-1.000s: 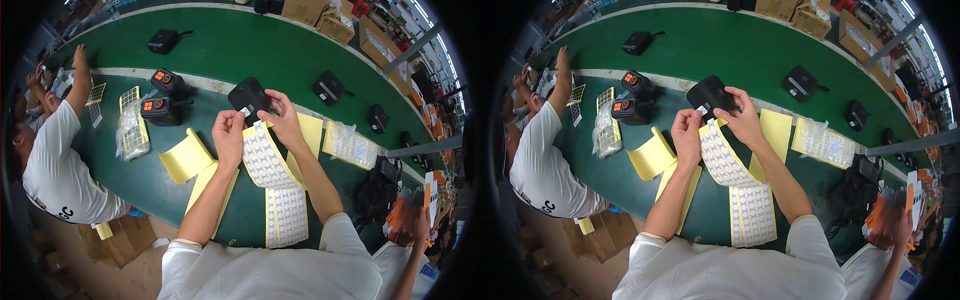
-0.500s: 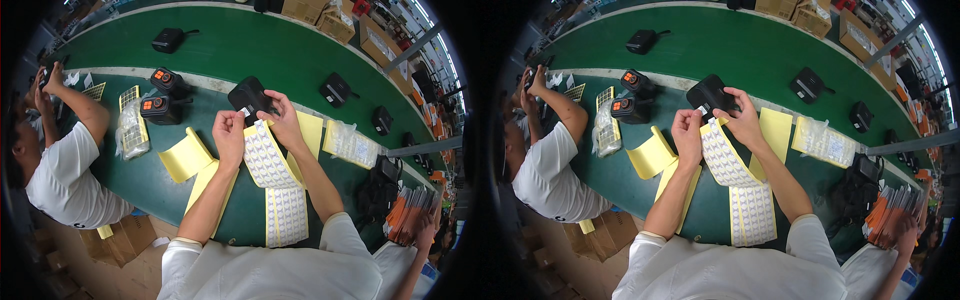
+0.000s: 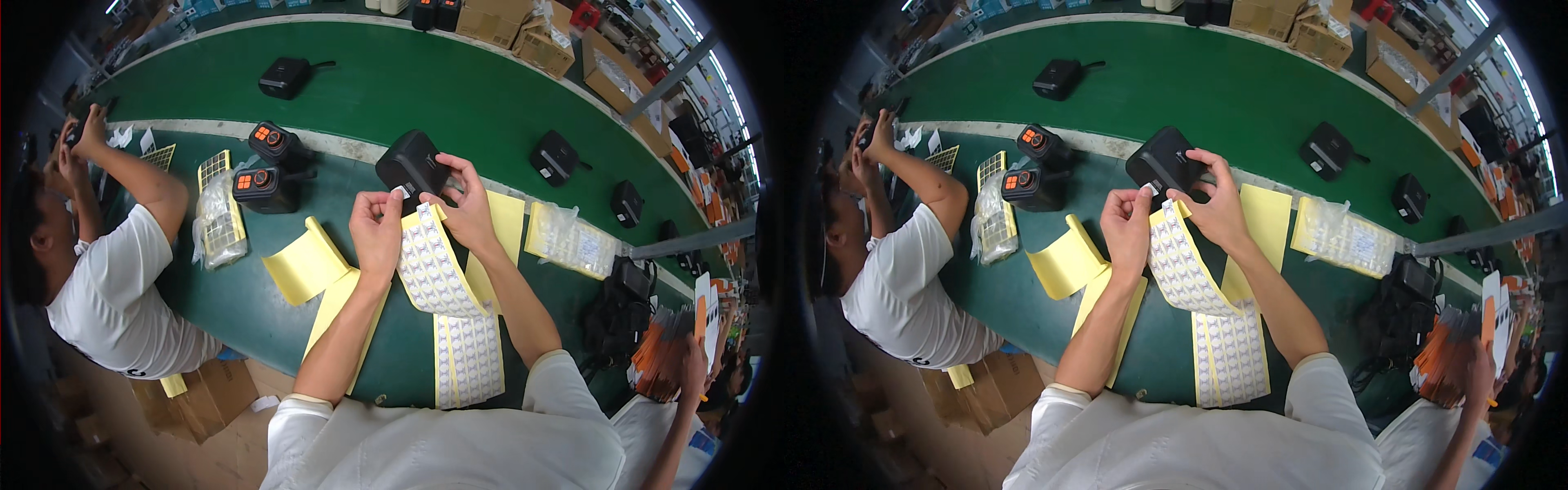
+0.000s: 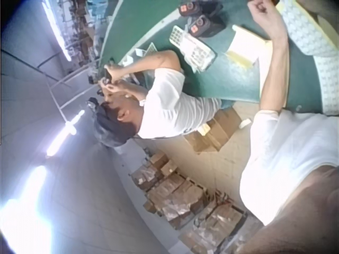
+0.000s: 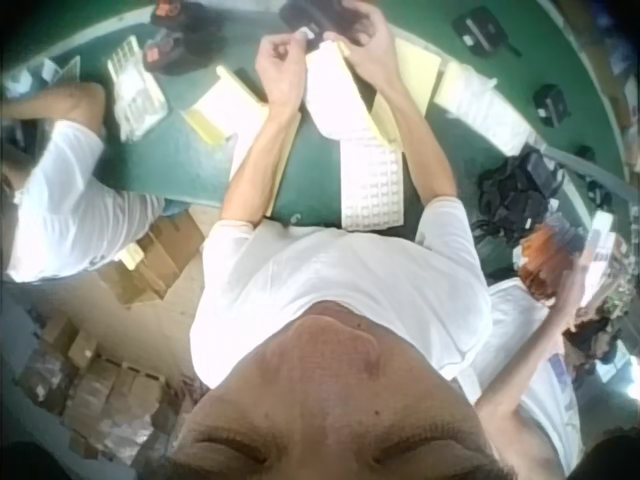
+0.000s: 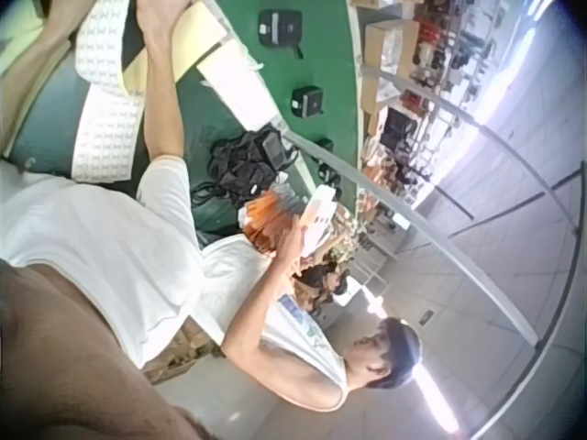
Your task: The person applies small white labels to the back of black electronic devices by hand, taking the labels from a sheet and pressing them onto the devices.
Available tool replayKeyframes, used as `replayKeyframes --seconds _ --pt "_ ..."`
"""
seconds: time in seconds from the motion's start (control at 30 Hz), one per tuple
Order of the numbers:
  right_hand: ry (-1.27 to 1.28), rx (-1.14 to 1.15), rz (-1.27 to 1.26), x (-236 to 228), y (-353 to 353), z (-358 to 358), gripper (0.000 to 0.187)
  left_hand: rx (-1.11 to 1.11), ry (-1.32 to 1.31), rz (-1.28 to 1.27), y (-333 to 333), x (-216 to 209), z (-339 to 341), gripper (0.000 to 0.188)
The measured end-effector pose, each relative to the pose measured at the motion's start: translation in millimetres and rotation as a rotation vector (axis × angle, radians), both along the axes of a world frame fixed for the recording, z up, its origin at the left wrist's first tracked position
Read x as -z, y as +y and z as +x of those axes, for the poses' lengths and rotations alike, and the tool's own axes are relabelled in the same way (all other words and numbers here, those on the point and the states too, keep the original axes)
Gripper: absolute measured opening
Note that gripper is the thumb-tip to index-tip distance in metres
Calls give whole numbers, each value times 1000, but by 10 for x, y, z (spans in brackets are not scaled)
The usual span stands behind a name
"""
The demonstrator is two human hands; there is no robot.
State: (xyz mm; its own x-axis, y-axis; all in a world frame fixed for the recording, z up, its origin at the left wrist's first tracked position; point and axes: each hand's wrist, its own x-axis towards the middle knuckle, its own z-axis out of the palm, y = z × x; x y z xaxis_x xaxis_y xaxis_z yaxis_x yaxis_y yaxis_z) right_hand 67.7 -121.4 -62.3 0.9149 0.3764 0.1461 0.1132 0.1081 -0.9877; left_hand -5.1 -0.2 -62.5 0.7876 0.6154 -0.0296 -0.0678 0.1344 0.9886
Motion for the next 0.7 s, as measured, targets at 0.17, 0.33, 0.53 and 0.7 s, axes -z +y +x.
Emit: replayKeyframes --seconds 0.17,0.33,0.53,0.7 --pt "35 -25 15 -116 -81 110 64 13 107 -5 69 76 40 23" --pt "-187 111 -322 -142 -86 724 67 44 59 10 53 113 32 17" --pt "-478 224 -705 157 -191 1310 67 58 5 33 9 75 26 17" --pt "-711 462 -823 161 -119 1028 59 41 -9 47 72 63 -14 15"
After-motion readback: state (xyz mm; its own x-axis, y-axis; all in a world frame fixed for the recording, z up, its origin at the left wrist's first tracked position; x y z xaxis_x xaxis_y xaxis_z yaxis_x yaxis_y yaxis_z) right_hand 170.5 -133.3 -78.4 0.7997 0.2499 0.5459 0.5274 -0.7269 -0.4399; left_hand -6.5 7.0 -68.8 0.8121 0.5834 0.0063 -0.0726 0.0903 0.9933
